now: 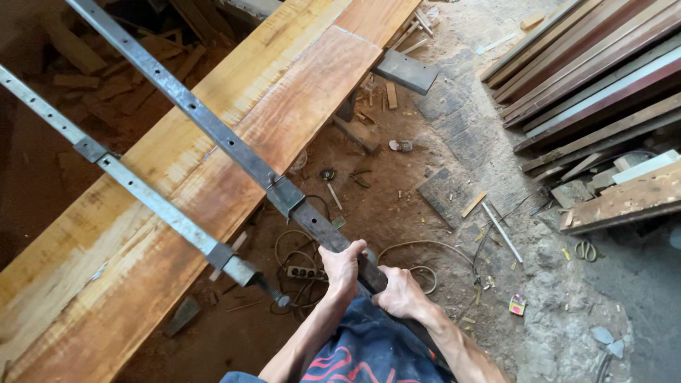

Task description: The person aligns a metal bar across wooden planks and secures it with a clamp. They then apply glue along the seams of the planks and use a hammer to tap the wood into place.

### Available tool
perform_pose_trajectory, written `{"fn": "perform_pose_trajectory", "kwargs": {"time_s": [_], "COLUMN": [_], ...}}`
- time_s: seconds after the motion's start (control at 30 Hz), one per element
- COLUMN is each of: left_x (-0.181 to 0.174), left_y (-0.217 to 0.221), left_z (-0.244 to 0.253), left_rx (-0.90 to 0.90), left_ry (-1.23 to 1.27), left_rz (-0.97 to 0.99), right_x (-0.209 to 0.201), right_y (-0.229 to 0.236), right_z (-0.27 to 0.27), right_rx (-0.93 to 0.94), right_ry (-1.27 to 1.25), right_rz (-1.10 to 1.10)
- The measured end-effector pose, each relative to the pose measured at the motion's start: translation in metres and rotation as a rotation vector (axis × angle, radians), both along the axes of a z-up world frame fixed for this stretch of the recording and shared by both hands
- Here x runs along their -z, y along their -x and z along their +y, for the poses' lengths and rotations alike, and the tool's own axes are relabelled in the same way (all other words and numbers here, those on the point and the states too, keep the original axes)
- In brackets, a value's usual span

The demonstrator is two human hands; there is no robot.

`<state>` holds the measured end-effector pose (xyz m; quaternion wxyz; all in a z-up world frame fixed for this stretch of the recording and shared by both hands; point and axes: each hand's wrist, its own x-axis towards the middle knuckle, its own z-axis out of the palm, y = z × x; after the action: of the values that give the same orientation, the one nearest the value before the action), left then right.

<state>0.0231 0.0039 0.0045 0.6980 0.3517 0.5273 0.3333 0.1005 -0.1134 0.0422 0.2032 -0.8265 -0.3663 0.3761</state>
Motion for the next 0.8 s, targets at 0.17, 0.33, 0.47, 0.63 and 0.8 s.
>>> {"fn": "perform_pose_trajectory", "kwargs": {"time_s": [0.17,0.33,0.47,0.63,0.8], "left_x": [-0.004,0.007,0.004,-0.033,-0.063], "left_y": [-0.075,-0.175,-0.276,-0.393,-0.478], "left_z": [0.025,0.074,0.134,0.215,0.268], "left_rx": [-0.005,0.003,-0.014,-0.024,-0.017], "left_ry": [0.027,0.022,0.033,0.034,0.102], "left_rz": [0.069,0.020,0.005,-0.042,-0.038], "right_x": [0.010,0.013,0.003,-0.035,-0.061], "right_y": [-0.075,-0.172,-0.270,-0.383,-0.472], "right_z": [0.025,0.074,0.136,0.213,0.267], "right_rx": [0.002,0.068,0.085,0.044,0.039], "right_ry": [-0.028,0.028,0.060,0.019,0.035], "right_rz": [0.022,0.115,0.091,-0.056,-0.072]}}
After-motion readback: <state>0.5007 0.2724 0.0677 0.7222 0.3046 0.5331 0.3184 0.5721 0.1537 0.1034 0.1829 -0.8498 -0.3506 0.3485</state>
